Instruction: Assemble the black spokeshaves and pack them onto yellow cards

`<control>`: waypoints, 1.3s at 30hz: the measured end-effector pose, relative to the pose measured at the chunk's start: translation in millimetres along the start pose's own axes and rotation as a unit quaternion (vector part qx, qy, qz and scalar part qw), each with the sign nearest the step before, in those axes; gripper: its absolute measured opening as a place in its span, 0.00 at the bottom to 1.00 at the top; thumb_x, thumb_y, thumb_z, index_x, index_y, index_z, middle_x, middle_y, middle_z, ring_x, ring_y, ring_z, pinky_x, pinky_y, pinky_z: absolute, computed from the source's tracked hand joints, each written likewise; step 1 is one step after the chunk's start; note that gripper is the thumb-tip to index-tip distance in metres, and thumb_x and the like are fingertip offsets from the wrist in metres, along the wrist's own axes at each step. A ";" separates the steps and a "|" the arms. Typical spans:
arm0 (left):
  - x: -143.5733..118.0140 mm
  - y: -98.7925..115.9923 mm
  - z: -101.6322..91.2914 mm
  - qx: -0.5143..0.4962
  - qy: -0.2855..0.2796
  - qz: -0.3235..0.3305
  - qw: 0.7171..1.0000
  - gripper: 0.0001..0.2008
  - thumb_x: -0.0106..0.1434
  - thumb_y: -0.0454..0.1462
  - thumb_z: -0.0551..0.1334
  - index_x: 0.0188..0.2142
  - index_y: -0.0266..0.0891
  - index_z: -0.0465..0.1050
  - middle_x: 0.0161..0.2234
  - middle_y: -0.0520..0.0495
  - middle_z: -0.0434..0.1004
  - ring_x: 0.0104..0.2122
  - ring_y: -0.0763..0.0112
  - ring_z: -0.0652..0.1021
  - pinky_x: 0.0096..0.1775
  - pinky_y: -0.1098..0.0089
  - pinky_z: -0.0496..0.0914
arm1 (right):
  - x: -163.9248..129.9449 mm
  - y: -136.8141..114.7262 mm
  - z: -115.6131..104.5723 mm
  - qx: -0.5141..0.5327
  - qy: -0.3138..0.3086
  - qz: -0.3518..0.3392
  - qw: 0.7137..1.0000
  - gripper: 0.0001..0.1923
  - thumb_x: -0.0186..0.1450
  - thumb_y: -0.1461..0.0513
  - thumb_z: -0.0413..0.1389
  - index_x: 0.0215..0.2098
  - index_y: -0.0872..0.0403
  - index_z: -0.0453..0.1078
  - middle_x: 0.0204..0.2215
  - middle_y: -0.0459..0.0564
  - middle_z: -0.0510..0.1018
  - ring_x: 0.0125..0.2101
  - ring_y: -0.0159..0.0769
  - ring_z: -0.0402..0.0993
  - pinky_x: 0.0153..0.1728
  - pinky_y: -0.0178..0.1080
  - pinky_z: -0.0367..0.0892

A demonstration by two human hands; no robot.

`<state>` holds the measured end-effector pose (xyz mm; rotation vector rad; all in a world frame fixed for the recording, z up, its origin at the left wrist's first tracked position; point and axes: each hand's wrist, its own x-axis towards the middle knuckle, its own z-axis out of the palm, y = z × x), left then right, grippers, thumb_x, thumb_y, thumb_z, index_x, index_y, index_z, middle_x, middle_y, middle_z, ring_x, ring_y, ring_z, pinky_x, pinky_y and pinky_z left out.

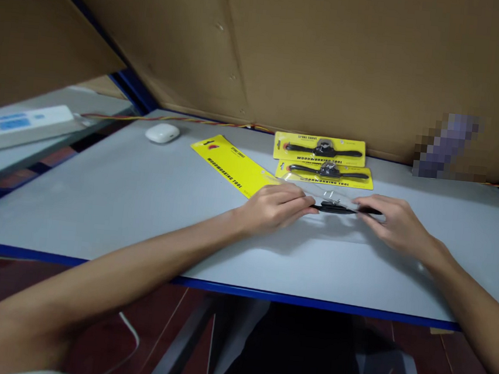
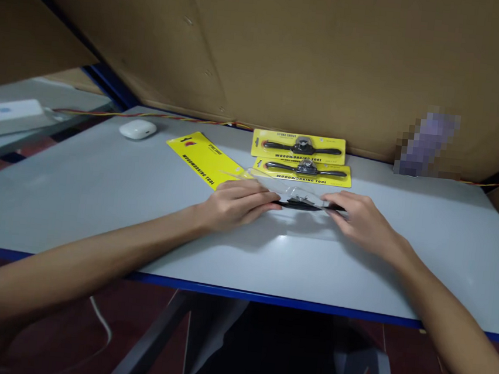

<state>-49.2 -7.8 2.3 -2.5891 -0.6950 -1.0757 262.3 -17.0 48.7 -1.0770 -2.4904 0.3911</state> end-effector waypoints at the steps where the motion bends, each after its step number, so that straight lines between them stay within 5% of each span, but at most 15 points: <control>1: 0.1 -2.1 -1.1 0.000 0.006 -0.002 1.000 0.16 0.79 0.44 0.58 0.41 0.41 0.81 0.30 0.48 0.83 0.30 0.71 0.82 0.37 0.69 0.80 | 0.2 -2.5 -2.6 0.015 -0.004 0.006 1.000 0.16 0.73 0.61 0.53 0.55 0.49 0.79 0.50 0.55 0.86 0.49 0.48 0.82 0.51 0.52 0.76; 5: 0.7 -7.9 -5.8 0.025 0.023 -0.017 0.999 0.14 0.77 0.47 0.61 0.42 0.43 0.81 0.30 0.48 0.82 0.30 0.70 0.81 0.37 0.68 0.78 | 0.2 -16.0 -14.0 0.088 -0.059 0.058 0.993 0.13 0.72 0.58 0.56 0.49 0.52 0.80 0.38 0.50 0.86 0.36 0.41 0.81 0.41 0.44 0.73; 8: 3.0 -8.8 -8.6 0.062 0.056 -0.057 0.995 0.15 0.75 0.50 0.62 0.48 0.44 0.79 0.36 0.45 0.82 0.35 0.65 0.81 0.39 0.64 0.77 | 1.9 -22.3 -13.9 0.224 -0.145 0.123 0.956 0.14 0.70 0.53 0.58 0.47 0.54 0.77 0.29 0.46 0.82 0.28 0.36 0.76 0.31 0.39 0.69; 12: 5.8 -10.1 -9.7 0.090 0.077 -0.105 0.987 0.22 0.73 0.50 0.61 0.61 0.44 0.70 0.51 0.38 0.78 0.47 0.56 0.79 0.50 0.54 0.76 | 5.9 -18.2 -3.1 0.393 -0.206 0.175 0.879 0.14 0.69 0.52 0.60 0.42 0.55 0.74 0.30 0.49 0.82 0.28 0.35 0.79 0.30 0.38 0.72; 17: 0.4 -34.7 -15.6 0.083 0.035 -0.164 0.982 0.20 0.70 0.47 0.57 0.59 0.46 0.68 0.53 0.36 0.75 0.53 0.48 0.75 0.54 0.47 0.71 | 4.6 -0.9 0.9 0.426 -0.235 0.211 0.848 0.21 0.69 0.54 0.60 0.56 0.54 0.70 0.31 0.50 0.84 0.23 0.37 0.79 0.23 0.38 0.70; 22: -10.1 -77.1 -23.4 0.029 -0.117 -0.216 0.969 0.12 0.70 0.43 0.51 0.41 0.41 0.71 0.37 0.41 0.76 0.39 0.54 0.74 0.43 0.54 0.71 | 2.6 15.0 -9.9 0.370 -0.251 0.230 0.865 0.27 0.70 0.49 0.59 0.61 0.53 0.69 0.29 0.45 0.82 0.18 0.33 0.72 0.19 0.36 0.64; 27: -16.0 -94.8 -16.0 0.017 -0.249 -0.214 0.944 0.19 0.72 0.49 0.51 0.36 0.40 0.73 0.39 0.37 0.77 0.40 0.53 0.73 0.46 0.52 0.70 | -3.1 23.5 -24.8 0.090 -0.133 0.151 0.975 0.22 0.71 0.46 0.56 0.50 0.52 0.78 0.28 0.46 0.81 0.25 0.37 0.75 0.29 0.39 0.67; 33: -14.9 -88.1 -8.0 0.038 -0.229 -0.209 0.950 0.18 0.72 0.48 0.51 0.32 0.41 0.71 0.37 0.37 0.77 0.40 0.53 0.73 0.46 0.54 0.70 | -11.8 14.0 -14.7 -0.193 -0.018 0.071 0.978 0.16 0.73 0.58 0.50 0.51 0.52 0.77 0.43 0.57 0.86 0.42 0.52 0.81 0.45 0.51 0.69; 39: -8.6 -70.3 -14.7 0.075 -0.166 -0.306 0.934 0.16 0.75 0.48 0.49 0.37 0.43 0.67 0.24 0.49 0.73 0.25 0.60 0.74 0.30 0.64 0.61 | -5.4 13.2 11.1 -0.120 -0.006 0.087 0.989 0.14 0.74 0.62 0.47 0.52 0.53 0.72 0.46 0.57 0.84 0.40 0.47 0.80 0.43 0.48 0.71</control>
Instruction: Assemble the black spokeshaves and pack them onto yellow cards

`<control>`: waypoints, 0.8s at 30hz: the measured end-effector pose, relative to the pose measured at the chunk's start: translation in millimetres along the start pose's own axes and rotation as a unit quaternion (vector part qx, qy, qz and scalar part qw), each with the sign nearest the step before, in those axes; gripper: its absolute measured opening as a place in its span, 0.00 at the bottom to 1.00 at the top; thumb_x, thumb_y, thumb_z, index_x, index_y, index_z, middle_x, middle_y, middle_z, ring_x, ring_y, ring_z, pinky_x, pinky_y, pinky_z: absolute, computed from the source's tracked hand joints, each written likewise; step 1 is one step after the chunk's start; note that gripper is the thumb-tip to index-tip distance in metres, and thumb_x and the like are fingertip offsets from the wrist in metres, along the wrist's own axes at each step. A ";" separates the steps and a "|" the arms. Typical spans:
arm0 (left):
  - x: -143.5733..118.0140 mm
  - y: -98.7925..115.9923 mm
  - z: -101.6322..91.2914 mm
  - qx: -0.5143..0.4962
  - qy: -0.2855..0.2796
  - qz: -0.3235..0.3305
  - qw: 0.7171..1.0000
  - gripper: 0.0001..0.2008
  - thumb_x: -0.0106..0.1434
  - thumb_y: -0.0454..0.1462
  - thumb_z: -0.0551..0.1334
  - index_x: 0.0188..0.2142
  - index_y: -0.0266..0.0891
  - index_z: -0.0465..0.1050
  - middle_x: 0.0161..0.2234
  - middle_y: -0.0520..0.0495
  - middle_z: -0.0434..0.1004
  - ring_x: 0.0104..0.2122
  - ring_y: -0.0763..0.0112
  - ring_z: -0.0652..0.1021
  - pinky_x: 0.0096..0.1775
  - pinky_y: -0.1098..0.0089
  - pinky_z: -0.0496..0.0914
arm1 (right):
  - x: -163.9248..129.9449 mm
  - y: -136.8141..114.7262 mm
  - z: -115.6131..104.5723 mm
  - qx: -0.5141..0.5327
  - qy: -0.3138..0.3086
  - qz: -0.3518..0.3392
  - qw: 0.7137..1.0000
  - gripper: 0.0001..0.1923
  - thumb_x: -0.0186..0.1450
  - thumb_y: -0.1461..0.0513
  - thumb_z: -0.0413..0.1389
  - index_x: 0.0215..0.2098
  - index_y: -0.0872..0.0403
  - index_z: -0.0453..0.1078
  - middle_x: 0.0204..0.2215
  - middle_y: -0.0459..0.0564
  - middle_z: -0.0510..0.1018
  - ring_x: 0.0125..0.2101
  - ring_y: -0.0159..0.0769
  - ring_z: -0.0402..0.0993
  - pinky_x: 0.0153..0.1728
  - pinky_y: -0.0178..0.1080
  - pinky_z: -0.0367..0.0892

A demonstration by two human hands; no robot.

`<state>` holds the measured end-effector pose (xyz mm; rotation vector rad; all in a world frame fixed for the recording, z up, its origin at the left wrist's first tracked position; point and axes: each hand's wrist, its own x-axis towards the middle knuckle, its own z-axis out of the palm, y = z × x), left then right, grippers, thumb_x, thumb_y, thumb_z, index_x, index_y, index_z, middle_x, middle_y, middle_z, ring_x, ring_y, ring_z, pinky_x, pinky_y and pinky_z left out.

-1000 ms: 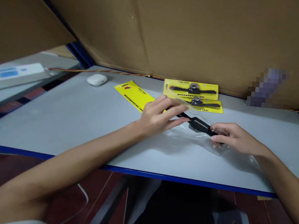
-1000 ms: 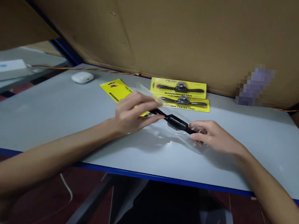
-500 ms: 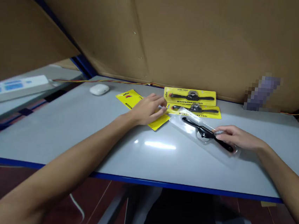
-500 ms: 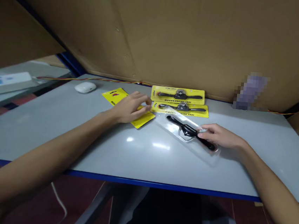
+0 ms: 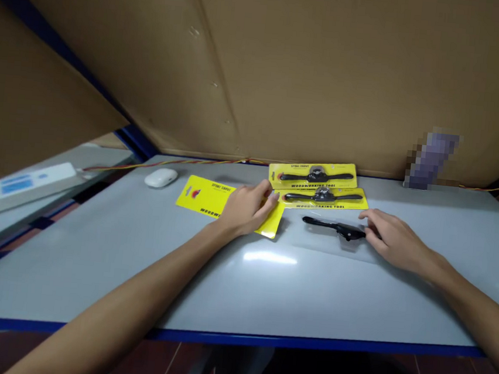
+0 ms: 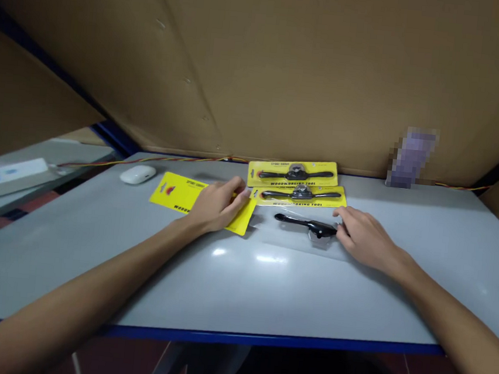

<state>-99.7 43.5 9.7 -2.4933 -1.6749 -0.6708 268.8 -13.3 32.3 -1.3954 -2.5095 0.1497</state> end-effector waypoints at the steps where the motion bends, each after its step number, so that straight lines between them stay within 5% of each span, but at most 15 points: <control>1: -1.5 1.9 -1.8 0.000 0.010 -0.011 1.000 0.17 0.75 0.50 0.49 0.38 0.43 0.68 0.23 0.50 0.73 0.24 0.60 0.74 0.29 0.65 0.59 | 1.0 0.1 1.8 0.021 0.005 -0.001 1.000 0.14 0.73 0.62 0.47 0.52 0.52 0.71 0.46 0.57 0.83 0.40 0.46 0.79 0.43 0.48 0.72; 9: -5.1 3.1 -12.0 -0.013 0.056 0.040 0.998 0.24 0.71 0.57 0.52 0.45 0.41 0.74 0.36 0.42 0.78 0.37 0.55 0.77 0.36 0.62 0.69 | 5.9 3.8 0.6 0.064 -0.001 0.003 0.998 0.12 0.73 0.58 0.50 0.49 0.51 0.71 0.36 0.52 0.81 0.31 0.43 0.75 0.38 0.45 0.69; 16: -4.7 7.1 -28.5 0.028 0.136 0.111 0.984 0.19 0.71 0.54 0.58 0.38 0.42 0.74 0.37 0.42 0.76 0.37 0.57 0.75 0.40 0.59 0.71 | 10.8 12.1 1.2 0.087 0.008 -0.006 0.996 0.15 0.77 0.55 0.49 0.45 0.50 0.76 0.44 0.55 0.85 0.40 0.45 0.80 0.42 0.46 0.70; 19: -7.3 10.2 -27.8 0.025 0.093 0.157 0.983 0.12 0.72 0.44 0.57 0.35 0.42 0.73 0.38 0.42 0.78 0.38 0.59 0.77 0.41 0.60 0.72 | 12.6 12.6 0.8 0.095 -0.005 -0.013 0.995 0.16 0.78 0.55 0.47 0.44 0.50 0.76 0.45 0.55 0.85 0.42 0.46 0.80 0.43 0.46 0.70; 24: -10.3 17.4 -14.5 -0.044 -0.054 0.249 0.966 0.08 0.69 0.38 0.56 0.43 0.40 0.73 0.61 0.36 0.75 0.59 0.49 0.76 0.57 0.52 0.72 | 13.4 12.4 4.3 0.093 -0.010 0.007 0.996 0.19 0.79 0.54 0.44 0.41 0.50 0.74 0.45 0.54 0.85 0.43 0.46 0.79 0.43 0.44 0.67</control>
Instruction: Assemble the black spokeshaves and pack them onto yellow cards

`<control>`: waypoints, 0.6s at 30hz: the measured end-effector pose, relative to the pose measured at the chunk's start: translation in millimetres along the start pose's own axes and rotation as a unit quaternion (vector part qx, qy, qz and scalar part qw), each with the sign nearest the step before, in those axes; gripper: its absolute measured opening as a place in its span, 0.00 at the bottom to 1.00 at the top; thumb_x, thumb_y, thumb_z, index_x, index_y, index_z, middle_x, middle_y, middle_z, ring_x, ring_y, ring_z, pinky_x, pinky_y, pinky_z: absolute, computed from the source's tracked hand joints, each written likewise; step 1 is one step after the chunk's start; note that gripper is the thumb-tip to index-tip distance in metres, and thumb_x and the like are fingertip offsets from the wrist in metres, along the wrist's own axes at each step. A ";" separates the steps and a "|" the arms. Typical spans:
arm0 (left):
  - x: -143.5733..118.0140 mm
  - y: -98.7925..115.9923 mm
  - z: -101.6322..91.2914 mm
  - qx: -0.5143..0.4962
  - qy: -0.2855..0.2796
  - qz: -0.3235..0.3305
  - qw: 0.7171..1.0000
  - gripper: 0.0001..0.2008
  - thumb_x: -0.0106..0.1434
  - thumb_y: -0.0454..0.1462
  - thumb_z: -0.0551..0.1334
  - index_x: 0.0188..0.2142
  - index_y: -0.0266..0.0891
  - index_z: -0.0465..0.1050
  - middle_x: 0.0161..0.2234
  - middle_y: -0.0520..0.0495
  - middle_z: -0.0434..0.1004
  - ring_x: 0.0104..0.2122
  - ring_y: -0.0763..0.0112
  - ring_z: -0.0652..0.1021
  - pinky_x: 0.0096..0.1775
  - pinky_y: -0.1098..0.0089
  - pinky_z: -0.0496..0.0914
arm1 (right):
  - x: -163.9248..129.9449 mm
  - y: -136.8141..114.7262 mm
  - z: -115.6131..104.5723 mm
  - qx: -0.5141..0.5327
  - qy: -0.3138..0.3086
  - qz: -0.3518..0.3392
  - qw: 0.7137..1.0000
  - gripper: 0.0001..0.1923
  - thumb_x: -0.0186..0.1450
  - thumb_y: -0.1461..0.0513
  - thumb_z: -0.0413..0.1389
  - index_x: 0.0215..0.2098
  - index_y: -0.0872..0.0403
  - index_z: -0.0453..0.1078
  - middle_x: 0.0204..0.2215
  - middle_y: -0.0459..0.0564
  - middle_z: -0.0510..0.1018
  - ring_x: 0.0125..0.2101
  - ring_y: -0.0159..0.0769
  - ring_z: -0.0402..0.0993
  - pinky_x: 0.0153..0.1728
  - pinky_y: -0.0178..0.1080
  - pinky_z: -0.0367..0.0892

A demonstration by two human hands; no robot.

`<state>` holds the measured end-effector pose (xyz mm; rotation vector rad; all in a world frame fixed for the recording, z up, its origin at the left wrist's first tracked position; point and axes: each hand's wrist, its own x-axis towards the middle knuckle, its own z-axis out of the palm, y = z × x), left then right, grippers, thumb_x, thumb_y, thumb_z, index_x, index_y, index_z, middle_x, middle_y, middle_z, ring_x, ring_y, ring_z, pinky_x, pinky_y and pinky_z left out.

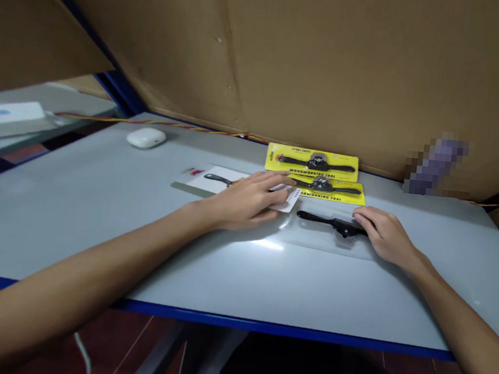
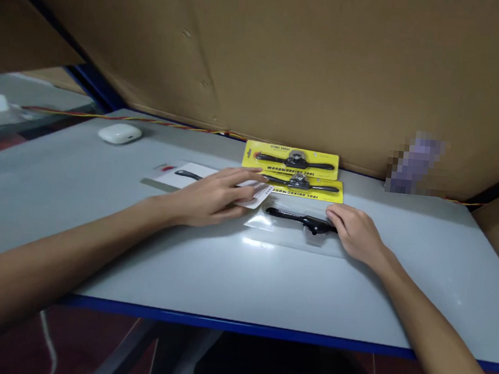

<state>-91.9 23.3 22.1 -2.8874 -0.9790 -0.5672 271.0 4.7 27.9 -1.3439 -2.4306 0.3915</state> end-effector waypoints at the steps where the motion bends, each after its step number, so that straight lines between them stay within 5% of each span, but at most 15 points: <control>1: -0.1 -0.1 1.0 -0.023 -0.027 -0.005 0.999 0.08 0.69 0.37 0.56 0.43 0.40 0.72 0.62 0.35 0.74 0.59 0.49 0.76 0.56 0.52 0.72 | -0.2 0.4 0.8 -0.001 0.001 0.006 1.000 0.18 0.79 0.54 0.44 0.40 0.50 0.73 0.44 0.54 0.84 0.42 0.46 0.78 0.43 0.44 0.66; 6: -0.9 -3.9 0.2 -0.157 -0.086 -0.062 0.982 0.12 0.73 0.44 0.53 0.38 0.40 0.68 0.58 0.36 0.77 0.60 0.49 0.75 0.51 0.57 0.74 | -1.2 2.2 1.2 -0.012 0.014 0.012 1.000 0.17 0.78 0.56 0.44 0.35 0.50 0.68 0.37 0.53 0.81 0.36 0.44 0.74 0.40 0.42 0.61; 10: 2.6 -1.7 6.5 -0.138 -0.082 -0.095 0.982 0.20 0.73 0.49 0.54 0.32 0.39 0.72 0.53 0.37 0.75 0.54 0.52 0.75 0.55 0.53 0.71 | 0.7 6.3 0.5 -0.015 0.038 0.025 0.999 0.16 0.77 0.55 0.44 0.32 0.49 0.62 0.31 0.51 0.77 0.31 0.42 0.69 0.36 0.41 0.59; 18: 5.3 1.8 23.6 -0.090 -0.004 -0.116 0.989 0.16 0.73 0.45 0.53 0.36 0.39 0.73 0.42 0.41 0.72 0.42 0.59 0.74 0.46 0.58 0.72 | 3.1 14.3 -1.6 -0.001 0.035 0.017 0.999 0.16 0.76 0.55 0.45 0.32 0.49 0.63 0.30 0.50 0.76 0.31 0.40 0.68 0.37 0.41 0.58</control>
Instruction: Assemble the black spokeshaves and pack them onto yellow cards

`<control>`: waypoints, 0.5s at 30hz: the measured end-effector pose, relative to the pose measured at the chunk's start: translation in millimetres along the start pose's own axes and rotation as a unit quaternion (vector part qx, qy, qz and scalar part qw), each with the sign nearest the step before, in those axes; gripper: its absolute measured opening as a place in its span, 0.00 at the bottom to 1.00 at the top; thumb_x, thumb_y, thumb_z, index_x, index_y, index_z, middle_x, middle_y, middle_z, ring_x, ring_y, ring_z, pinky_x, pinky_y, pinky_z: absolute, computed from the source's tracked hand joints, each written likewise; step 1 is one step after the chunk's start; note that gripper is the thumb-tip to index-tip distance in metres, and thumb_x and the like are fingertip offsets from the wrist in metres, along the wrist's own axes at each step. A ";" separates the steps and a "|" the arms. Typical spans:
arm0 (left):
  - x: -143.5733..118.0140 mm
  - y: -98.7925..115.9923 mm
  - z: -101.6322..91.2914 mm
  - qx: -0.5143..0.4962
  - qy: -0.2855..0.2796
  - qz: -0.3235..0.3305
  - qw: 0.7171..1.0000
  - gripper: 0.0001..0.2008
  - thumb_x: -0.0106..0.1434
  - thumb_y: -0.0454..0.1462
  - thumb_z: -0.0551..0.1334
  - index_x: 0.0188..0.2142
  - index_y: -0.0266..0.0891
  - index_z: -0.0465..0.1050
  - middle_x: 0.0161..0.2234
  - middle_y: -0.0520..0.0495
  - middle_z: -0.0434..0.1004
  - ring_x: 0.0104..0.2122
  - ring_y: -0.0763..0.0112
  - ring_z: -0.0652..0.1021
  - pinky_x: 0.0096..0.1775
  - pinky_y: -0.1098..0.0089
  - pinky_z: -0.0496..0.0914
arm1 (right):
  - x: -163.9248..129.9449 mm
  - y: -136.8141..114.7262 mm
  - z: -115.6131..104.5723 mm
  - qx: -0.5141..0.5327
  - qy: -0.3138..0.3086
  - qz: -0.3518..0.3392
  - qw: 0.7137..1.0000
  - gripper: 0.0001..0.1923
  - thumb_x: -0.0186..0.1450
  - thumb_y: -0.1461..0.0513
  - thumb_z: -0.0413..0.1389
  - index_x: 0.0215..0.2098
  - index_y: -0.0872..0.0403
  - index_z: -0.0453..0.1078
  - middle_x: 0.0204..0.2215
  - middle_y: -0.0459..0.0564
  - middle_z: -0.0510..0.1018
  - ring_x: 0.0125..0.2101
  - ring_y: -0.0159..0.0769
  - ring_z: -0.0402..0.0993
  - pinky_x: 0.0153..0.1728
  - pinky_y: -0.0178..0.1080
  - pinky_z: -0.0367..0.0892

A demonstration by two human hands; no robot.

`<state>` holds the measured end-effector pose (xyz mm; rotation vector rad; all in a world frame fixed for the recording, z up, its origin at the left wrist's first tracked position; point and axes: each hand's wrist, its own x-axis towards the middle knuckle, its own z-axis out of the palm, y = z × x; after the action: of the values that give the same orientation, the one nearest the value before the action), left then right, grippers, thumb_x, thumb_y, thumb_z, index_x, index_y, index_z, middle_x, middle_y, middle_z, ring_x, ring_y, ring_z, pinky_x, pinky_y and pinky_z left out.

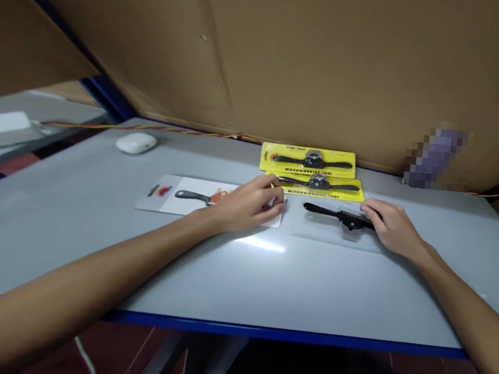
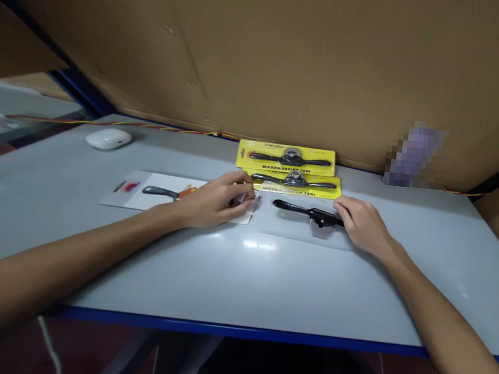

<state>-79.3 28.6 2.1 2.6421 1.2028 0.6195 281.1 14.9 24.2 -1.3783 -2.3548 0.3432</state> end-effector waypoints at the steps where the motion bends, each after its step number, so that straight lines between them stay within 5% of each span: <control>1: -0.3 -0.7 0.5 0.014 0.028 -0.003 1.000 0.15 0.73 0.44 0.54 0.35 0.39 0.73 0.41 0.42 0.71 0.41 0.59 0.74 0.45 0.58 0.72 | -0.4 -0.5 -0.5 0.004 -0.005 -0.007 1.000 0.16 0.77 0.54 0.45 0.32 0.49 0.63 0.30 0.49 0.76 0.31 0.40 0.68 0.37 0.41 0.58; 7: -3.5 7.2 -6.0 0.098 0.250 0.065 0.961 0.08 0.66 0.42 0.64 0.33 0.41 0.72 0.44 0.42 0.73 0.39 0.60 0.71 0.42 0.57 0.70 | -3.2 -5.9 0.1 0.023 -0.035 -0.027 0.999 0.17 0.78 0.54 0.44 0.34 0.49 0.64 0.32 0.48 0.76 0.32 0.39 0.68 0.37 0.40 0.59; 15: -3.9 4.4 -10.3 0.107 0.350 0.107 0.925 0.07 0.69 0.43 0.68 0.38 0.45 0.74 0.39 0.44 0.75 0.39 0.61 0.76 0.38 0.60 0.73 | -2.1 -10.2 -0.9 0.028 -0.045 -0.009 0.999 0.17 0.77 0.53 0.44 0.34 0.49 0.64 0.33 0.49 0.76 0.33 0.40 0.68 0.38 0.41 0.59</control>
<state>-83.1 22.6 11.6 2.8447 1.1753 1.6660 274.4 8.1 28.6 -1.3418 -2.4083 0.4710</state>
